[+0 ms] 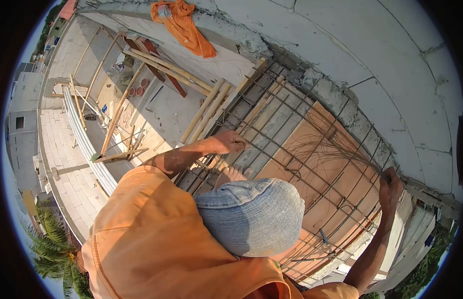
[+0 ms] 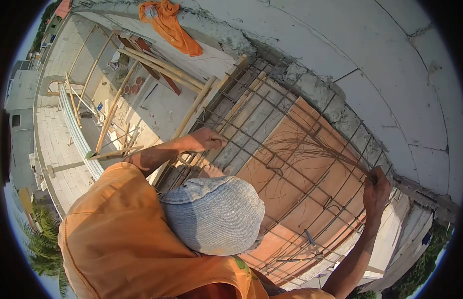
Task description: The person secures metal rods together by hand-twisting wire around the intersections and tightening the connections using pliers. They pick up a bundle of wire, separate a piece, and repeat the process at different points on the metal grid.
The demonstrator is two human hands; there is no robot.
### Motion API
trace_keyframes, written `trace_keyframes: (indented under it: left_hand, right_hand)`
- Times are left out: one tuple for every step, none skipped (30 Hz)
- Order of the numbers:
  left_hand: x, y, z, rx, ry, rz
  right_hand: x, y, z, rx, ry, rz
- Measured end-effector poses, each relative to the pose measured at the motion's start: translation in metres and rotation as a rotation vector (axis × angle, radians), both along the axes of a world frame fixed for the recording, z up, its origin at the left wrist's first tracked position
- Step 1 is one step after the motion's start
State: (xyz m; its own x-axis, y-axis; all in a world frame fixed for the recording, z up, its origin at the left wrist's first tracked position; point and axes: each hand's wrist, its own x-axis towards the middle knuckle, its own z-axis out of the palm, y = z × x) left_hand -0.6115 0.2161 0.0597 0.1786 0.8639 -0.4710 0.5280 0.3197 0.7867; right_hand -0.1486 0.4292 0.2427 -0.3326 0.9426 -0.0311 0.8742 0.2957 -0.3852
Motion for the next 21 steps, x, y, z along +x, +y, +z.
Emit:
trace_keyframes:
  left_hand:
    - [0.003,-0.004,0.013,-0.170,-0.002,-0.065]
    - [0.004,-0.008,0.025,-0.167,0.001,-0.069]
    - [0.004,-0.011,0.036,-0.205,-0.023,0.127]
    - [0.002,-0.012,0.043,-0.240,-0.047,0.322]
    - [0.002,-0.013,0.047,-0.238,-0.046,0.314]
    - [0.004,-0.015,0.050,-0.202,-0.076,0.317]
    - [0.006,-0.017,0.052,-0.165,-0.104,0.320]
    - [0.010,-0.023,0.045,-0.167,-0.102,0.312]
    - [0.015,-0.031,0.029,0.030,-0.018,0.311]
    - [0.018,-0.028,0.027,0.238,0.069,0.311]
    - [0.017,-0.025,0.029,0.242,0.071,0.309]
    - [0.017,-0.013,0.048,0.228,-0.069,0.553]
    - [0.017,0.000,0.065,0.208,-0.214,0.793]
    - [0.018,0.007,0.077,0.205,-0.219,0.781]
    - [0.019,0.015,0.087,0.333,-0.263,0.815]
    - [0.018,0.026,0.099,0.469,-0.308,0.846]
    - [0.014,0.039,0.113,0.473,-0.312,0.833]
    - [0.009,0.052,0.127,0.585,-0.257,0.799]
    - [0.003,0.062,0.137,0.696,-0.199,0.768]
    - [-0.004,0.070,0.141,0.699,-0.194,0.771]
    - [-0.012,0.077,0.145,0.750,0.024,0.652]
  right_hand:
    - [0.012,-0.006,0.000,-0.029,0.013,-0.006]
    - [0.032,-0.010,0.003,-0.035,0.059,0.005]
    - [0.052,-0.015,0.010,-0.040,0.106,0.014]
    - [0.059,-0.026,0.022,-0.070,0.160,-0.134]
    - [0.083,-0.029,0.033,-0.132,0.121,-0.194]
    - [0.079,-0.036,0.035,-0.100,0.134,-0.159]
    - [0.074,-0.043,0.036,-0.068,0.149,-0.124]
    - [0.075,-0.045,0.033,-0.069,0.151,-0.133]
    - [0.076,-0.045,0.029,-0.096,0.231,-0.166]
    - [0.067,-0.042,0.027,-0.114,0.318,-0.194]
    - [0.052,-0.041,0.020,-0.123,0.288,-0.141]
    - [0.048,-0.039,0.006,-0.087,0.225,-0.068]
    - [0.025,-0.040,0.004,0.005,0.089,0.013]
    - [0.004,-0.039,0.002,-0.006,0.055,-0.037]
    - [-0.010,-0.035,-0.005,-0.011,0.064,-0.012]
    - [-0.023,-0.029,-0.015,-0.010,0.077,0.012]
    - [-0.037,-0.025,-0.025,-0.014,0.118,0.071]
    - [-0.052,-0.022,-0.031,-0.022,0.159,0.136]
    - [-0.068,-0.022,-0.033,-0.019,0.190,0.144]
    - [-0.084,-0.022,-0.034,-0.015,0.221,0.156]
    - [-0.097,-0.022,-0.031,-0.015,0.226,0.159]
